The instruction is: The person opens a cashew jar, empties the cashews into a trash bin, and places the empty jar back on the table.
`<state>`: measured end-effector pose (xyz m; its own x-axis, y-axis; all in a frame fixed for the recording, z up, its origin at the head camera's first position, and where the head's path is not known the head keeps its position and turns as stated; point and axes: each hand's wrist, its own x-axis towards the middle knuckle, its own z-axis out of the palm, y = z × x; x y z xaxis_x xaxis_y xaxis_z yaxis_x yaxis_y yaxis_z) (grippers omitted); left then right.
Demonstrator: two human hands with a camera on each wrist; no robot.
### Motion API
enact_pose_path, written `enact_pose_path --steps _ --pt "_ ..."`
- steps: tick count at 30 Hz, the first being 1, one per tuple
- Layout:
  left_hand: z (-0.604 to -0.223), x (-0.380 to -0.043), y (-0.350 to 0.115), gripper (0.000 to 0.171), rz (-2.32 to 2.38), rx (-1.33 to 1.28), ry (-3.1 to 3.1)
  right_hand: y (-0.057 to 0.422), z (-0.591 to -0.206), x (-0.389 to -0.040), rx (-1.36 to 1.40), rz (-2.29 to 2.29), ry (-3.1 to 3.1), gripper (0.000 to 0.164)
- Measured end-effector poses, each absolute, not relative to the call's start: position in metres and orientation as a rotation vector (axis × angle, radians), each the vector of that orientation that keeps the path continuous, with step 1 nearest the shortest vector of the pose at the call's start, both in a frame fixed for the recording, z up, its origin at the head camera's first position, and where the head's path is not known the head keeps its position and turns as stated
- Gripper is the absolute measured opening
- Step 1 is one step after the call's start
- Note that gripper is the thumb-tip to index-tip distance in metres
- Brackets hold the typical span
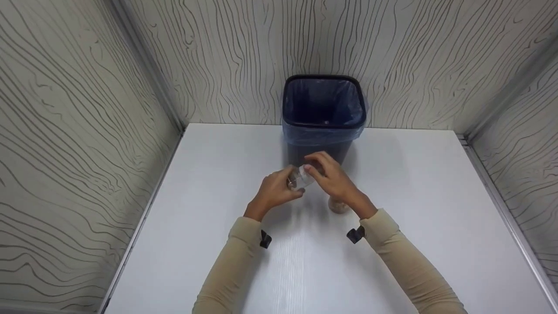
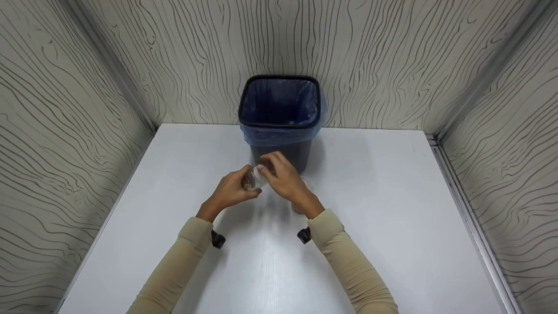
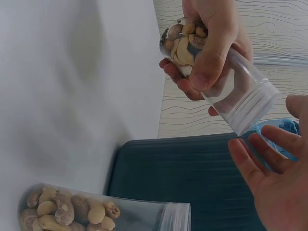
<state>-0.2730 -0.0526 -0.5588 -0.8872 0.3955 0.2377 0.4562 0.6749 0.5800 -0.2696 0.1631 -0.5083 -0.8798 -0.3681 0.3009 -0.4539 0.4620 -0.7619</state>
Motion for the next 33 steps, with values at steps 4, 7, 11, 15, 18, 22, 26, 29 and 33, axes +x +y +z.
enact_pose_path --steps 4,7,11,15,18,22,26,29,33 --pt "-0.5586 -0.2736 -0.0524 0.05 -1.02 -0.712 -2.788 0.163 -0.5074 -0.27 0.624 1.347 -2.636 0.041" --pt "-0.5586 -0.2737 -0.0529 0.05 -1.023 -0.72 -2.788 0.1627 -0.5064 -0.2699 0.537 1.312 -2.67 0.04" --pt "-0.5591 -0.2732 -0.0538 0.052 -1.014 -0.728 -2.79 0.1626 -0.5052 -0.2695 0.456 1.384 -2.721 0.043" --pt "-0.5594 -0.273 -0.0543 0.054 -0.995 -0.727 -2.8 0.1625 -0.5047 -0.2699 0.417 1.476 -2.746 0.048" --pt "-0.5593 -0.2735 -0.0539 0.054 -0.979 -0.734 -2.808 0.1628 -0.5042 -0.27 0.396 1.498 -2.758 0.052" --pt "-0.5594 -0.2738 -0.053 0.053 -0.955 -0.737 -2.819 0.1619 -0.5032 -0.2687 0.347 1.537 -2.775 0.057" --pt "-0.5588 -0.2732 -0.0521 0.054 -0.94 -0.739 -2.831 0.1606 -0.5033 -0.2682 0.31 1.567 -2.785 0.059" --pt "-0.5591 -0.2728 -0.0519 0.053 -0.923 -0.751 -2.828 0.1599 -0.5037 -0.2676 0.313 1.571 -2.798 0.059" --pt "-0.561 -0.273 -0.0517 0.048 -0.892 -0.773 -2.815 0.1588 -0.5046 -0.2667 0.34 1.557 -2.817 0.053"
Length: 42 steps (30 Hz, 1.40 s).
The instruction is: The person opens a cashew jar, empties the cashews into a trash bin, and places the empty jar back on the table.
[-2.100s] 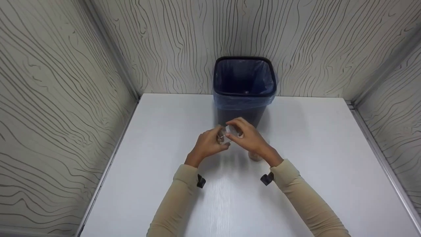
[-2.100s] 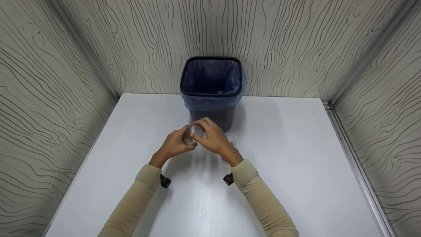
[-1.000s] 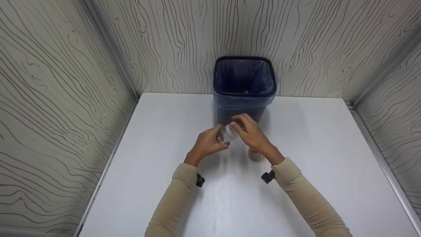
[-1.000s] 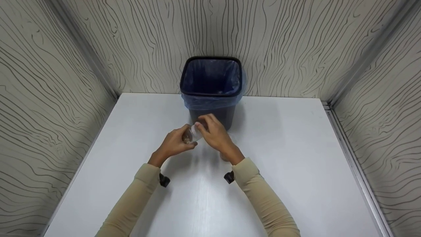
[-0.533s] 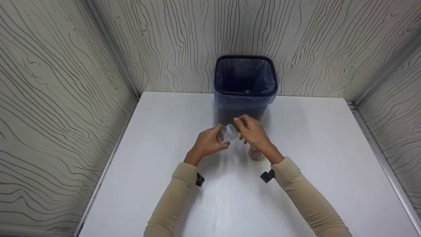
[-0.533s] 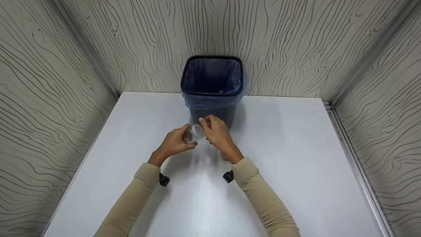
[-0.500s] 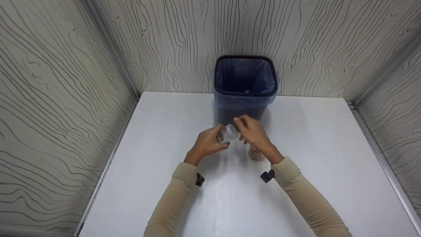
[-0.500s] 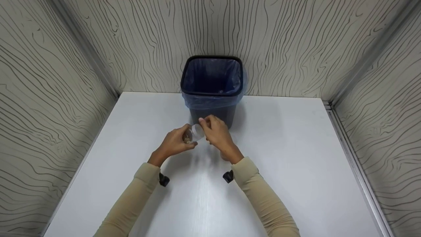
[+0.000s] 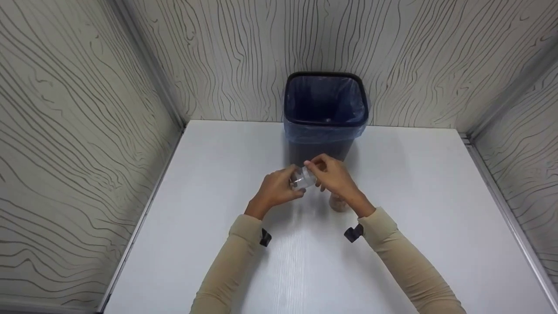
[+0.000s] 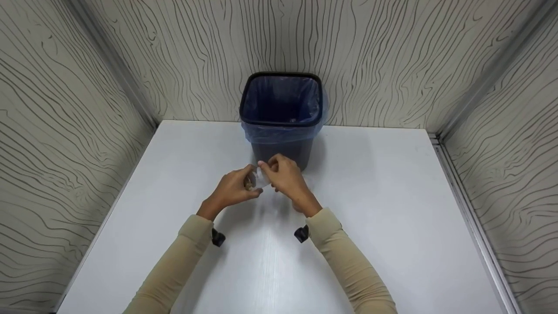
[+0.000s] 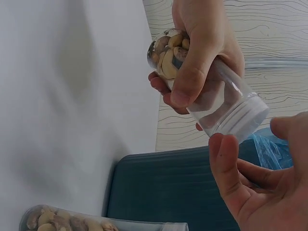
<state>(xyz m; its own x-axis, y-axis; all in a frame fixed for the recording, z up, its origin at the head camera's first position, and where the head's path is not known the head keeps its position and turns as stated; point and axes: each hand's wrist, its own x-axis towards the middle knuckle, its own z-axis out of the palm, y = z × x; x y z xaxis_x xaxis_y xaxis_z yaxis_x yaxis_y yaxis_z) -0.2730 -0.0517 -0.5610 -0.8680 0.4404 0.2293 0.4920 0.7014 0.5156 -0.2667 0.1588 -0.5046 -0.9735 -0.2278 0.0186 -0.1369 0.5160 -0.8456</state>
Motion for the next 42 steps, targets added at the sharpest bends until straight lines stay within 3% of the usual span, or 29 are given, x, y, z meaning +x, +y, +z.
enact_pose_path --steps 29,42 --pt "-0.5603 -0.2742 -0.0531 0.047 -0.907 -0.763 -2.835 0.1564 -0.5079 -0.2661 -0.418 -1.511 2.658 0.033" --pt "-0.5597 -0.2748 -0.0541 0.045 -0.927 -0.778 -2.806 0.1574 -0.5092 -0.2664 -0.51 -1.515 2.688 0.033"
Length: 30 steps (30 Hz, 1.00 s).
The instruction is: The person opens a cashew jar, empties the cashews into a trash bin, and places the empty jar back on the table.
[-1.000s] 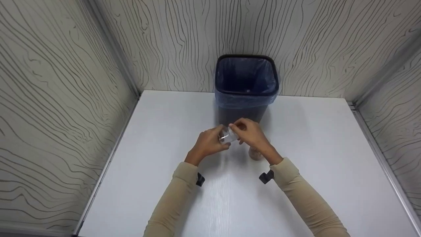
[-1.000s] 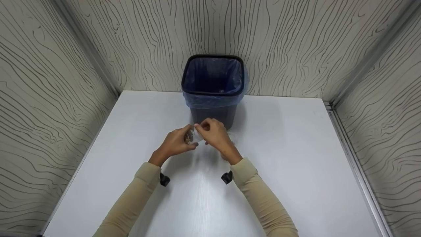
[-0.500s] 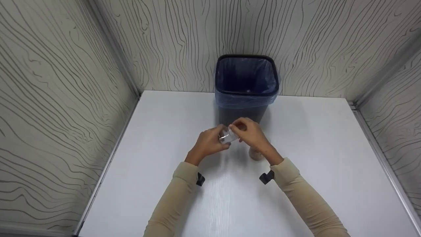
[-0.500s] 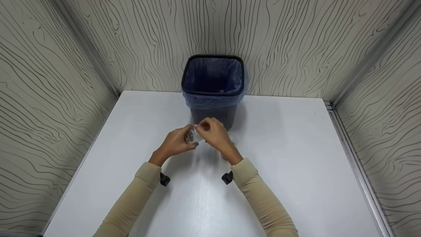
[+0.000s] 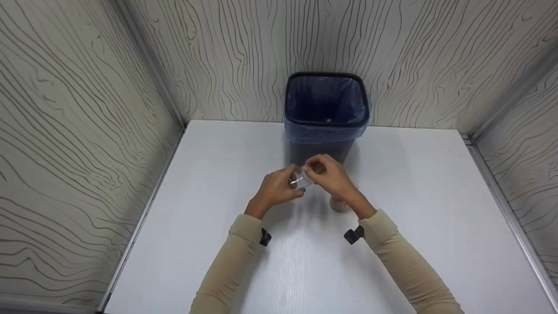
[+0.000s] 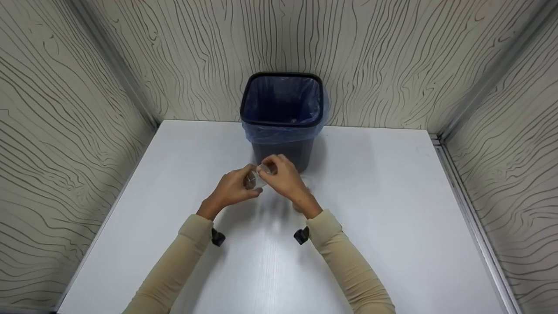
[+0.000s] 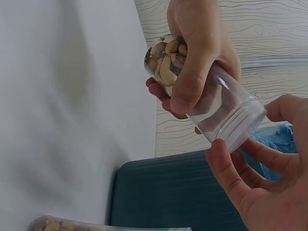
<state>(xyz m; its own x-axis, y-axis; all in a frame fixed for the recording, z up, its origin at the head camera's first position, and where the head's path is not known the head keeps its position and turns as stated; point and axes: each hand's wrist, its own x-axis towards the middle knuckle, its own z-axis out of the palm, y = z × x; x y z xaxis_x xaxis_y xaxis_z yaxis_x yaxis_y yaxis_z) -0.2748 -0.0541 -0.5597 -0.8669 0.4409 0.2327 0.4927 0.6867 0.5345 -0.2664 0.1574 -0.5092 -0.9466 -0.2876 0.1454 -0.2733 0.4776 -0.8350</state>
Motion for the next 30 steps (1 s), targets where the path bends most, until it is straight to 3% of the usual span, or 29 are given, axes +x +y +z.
enact_pose_path --steps 30 --pt "-0.5586 -0.2751 -0.0561 0.048 -0.923 -0.762 -2.798 0.1583 -0.5054 -0.2675 -0.643 -1.518 2.634 0.04"
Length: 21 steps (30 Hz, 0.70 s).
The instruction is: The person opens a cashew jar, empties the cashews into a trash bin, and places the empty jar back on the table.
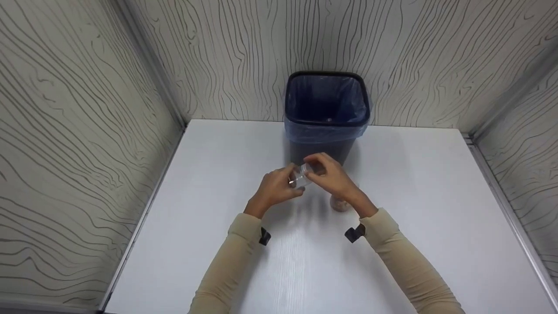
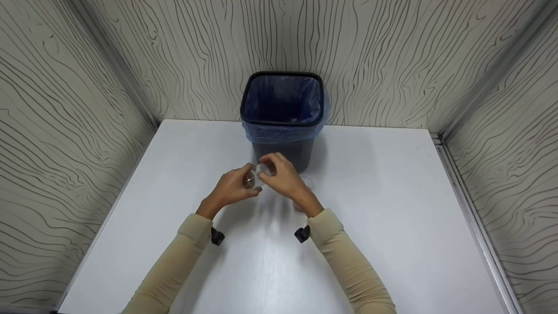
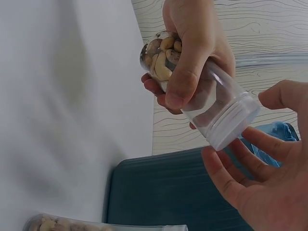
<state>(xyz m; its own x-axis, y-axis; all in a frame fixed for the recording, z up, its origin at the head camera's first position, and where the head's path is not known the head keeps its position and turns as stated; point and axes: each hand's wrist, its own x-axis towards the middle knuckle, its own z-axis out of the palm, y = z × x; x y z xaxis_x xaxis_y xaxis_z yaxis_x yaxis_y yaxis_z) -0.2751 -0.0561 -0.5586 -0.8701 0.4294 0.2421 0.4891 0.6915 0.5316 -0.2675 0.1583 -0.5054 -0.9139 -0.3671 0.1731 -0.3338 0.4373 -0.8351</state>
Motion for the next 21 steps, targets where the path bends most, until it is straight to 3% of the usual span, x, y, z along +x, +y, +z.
enact_pose_path --steps 14,21 --pt "-0.5582 -0.2749 -0.0523 0.051 -0.886 -0.729 -2.854 0.1591 -0.5029 -0.2706 -0.523 -1.515 2.751 0.028" --pt "-0.5586 -0.2756 -0.0514 0.051 -0.899 -0.736 -2.852 0.1604 -0.5009 -0.2707 -0.381 -1.527 2.663 0.035"
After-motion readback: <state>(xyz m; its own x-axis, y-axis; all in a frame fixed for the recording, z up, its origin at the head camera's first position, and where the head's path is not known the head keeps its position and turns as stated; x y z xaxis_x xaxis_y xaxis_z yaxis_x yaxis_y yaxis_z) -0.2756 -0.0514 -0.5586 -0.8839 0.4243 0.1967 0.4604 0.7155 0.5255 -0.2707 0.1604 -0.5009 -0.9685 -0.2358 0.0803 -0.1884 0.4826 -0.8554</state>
